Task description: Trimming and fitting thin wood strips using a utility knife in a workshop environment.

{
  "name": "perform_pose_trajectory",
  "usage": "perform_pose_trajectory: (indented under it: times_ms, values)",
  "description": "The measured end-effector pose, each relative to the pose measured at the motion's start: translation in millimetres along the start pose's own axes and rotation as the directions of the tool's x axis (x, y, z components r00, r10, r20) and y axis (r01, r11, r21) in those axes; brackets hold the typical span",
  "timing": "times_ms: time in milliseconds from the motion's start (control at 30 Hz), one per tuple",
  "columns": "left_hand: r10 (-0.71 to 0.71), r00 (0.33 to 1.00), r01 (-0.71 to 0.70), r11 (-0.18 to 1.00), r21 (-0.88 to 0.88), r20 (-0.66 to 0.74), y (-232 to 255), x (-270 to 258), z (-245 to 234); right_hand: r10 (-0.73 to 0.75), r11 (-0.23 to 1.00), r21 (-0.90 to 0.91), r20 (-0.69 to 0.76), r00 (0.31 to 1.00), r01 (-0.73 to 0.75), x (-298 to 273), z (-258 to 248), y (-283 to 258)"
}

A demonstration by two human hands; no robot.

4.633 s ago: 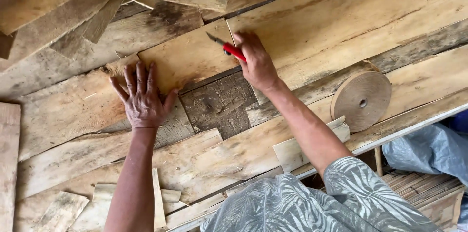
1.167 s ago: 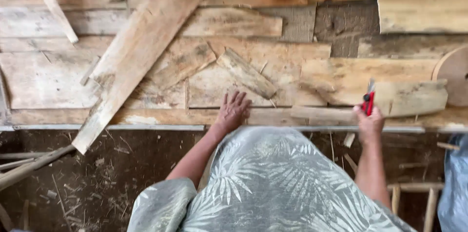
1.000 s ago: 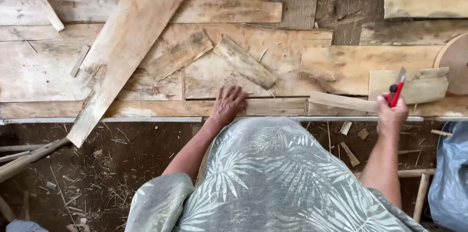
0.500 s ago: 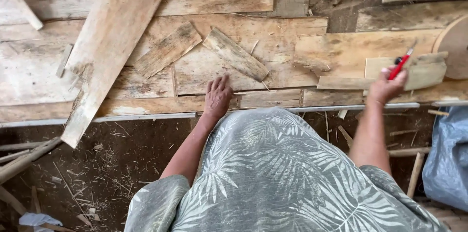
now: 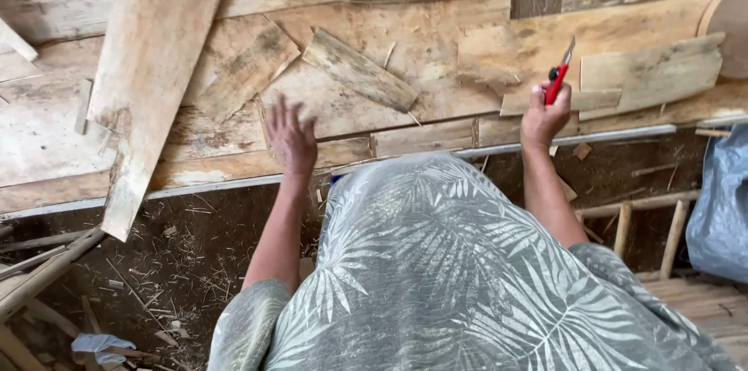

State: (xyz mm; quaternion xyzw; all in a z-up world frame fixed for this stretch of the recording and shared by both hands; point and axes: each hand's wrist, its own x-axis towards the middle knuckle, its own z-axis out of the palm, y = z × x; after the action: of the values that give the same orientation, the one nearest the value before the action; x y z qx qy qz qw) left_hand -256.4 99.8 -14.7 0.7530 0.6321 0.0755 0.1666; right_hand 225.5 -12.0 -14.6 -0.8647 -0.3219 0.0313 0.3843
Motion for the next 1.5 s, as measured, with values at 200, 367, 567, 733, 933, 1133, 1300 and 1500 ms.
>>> perform_pose_trajectory:
  times_ms: [200,367,567,733,933,1133,1300,1500]
  values:
    - [0.082,0.996,-0.082,0.996,0.029,0.021,40,11,-1,-0.216,0.976,-0.004,0.061,0.975,0.216,15,12,10]
    - [0.151,0.977,-0.158,0.987,0.034,0.150,93,31,26,-0.362,0.932,0.051,0.205,0.909,0.360,29,20,-2]
    - [0.173,0.902,-0.218,0.973,0.072,0.395,136,62,28,-0.373,0.920,0.038,0.388,0.843,0.390,18,35,14]
    - [0.172,0.901,-0.252,0.955,0.157,0.399,132,71,28,-0.373,0.921,0.075,0.446,0.813,0.382,19,25,2]
    - [0.046,0.929,-0.149,0.955,0.258,0.368,106,61,18,-0.332,0.937,0.060,0.461,0.823,0.345,24,39,45]
    - [-0.020,0.964,-0.057,0.959,0.279,0.265,78,38,7,-0.306,0.949,0.075,0.462,0.832,0.307,24,40,47]
    - [-0.079,0.971,0.013,0.960,0.278,0.226,76,29,7,-0.345,0.936,0.099,0.450,0.824,0.338,32,30,36]
    - [-0.045,0.966,-0.008,0.979,0.204,0.255,118,22,16,-0.442,0.893,0.099,0.383,0.811,0.440,56,24,46]
